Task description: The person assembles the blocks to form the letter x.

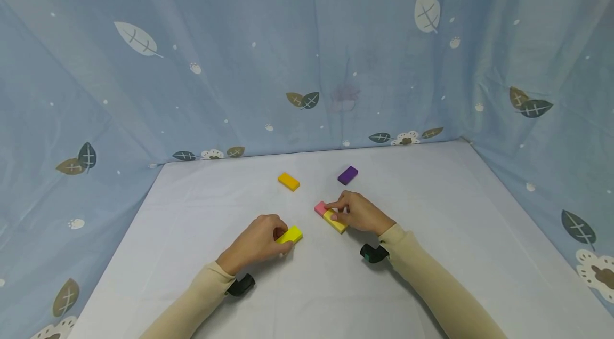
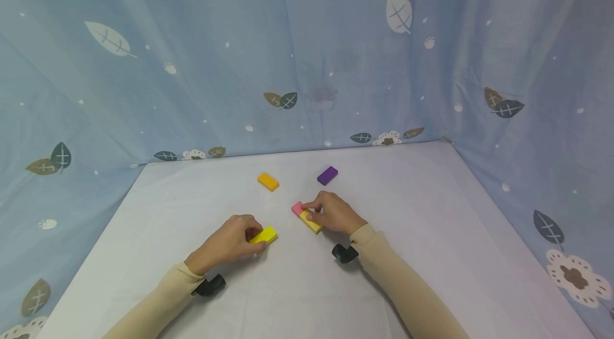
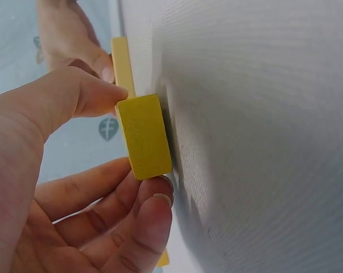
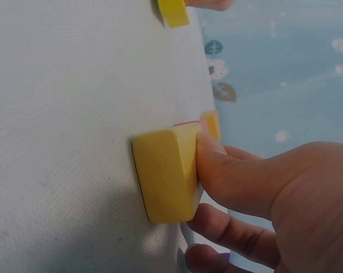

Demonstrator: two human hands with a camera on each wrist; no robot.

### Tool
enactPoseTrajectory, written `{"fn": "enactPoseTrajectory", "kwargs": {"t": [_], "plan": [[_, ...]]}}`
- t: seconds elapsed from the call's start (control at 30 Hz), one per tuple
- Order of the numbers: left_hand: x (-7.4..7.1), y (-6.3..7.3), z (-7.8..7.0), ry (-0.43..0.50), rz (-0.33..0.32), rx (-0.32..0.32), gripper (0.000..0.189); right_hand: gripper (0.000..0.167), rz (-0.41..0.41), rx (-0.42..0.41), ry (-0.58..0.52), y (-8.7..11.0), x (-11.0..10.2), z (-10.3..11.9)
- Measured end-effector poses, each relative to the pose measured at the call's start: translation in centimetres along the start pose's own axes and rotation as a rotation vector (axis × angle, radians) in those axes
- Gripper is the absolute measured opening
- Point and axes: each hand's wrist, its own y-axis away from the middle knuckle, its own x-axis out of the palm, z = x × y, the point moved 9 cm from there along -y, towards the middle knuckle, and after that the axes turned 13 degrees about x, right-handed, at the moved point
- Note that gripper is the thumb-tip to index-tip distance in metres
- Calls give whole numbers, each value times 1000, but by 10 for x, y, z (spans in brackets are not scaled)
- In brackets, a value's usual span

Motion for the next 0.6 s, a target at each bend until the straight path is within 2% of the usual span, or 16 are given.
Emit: {"fn": "enactPoseTrajectory", "kwargs": {"t": [0.4, 0.6], "plan": [[-5, -3, -1, 1, -8, -6, 20, 30, 2, -21, 1, 0, 0, 0], [-7, -5, -2, 2, -13, -6, 21, 29, 0, -6, -3, -1, 0, -2]]}}
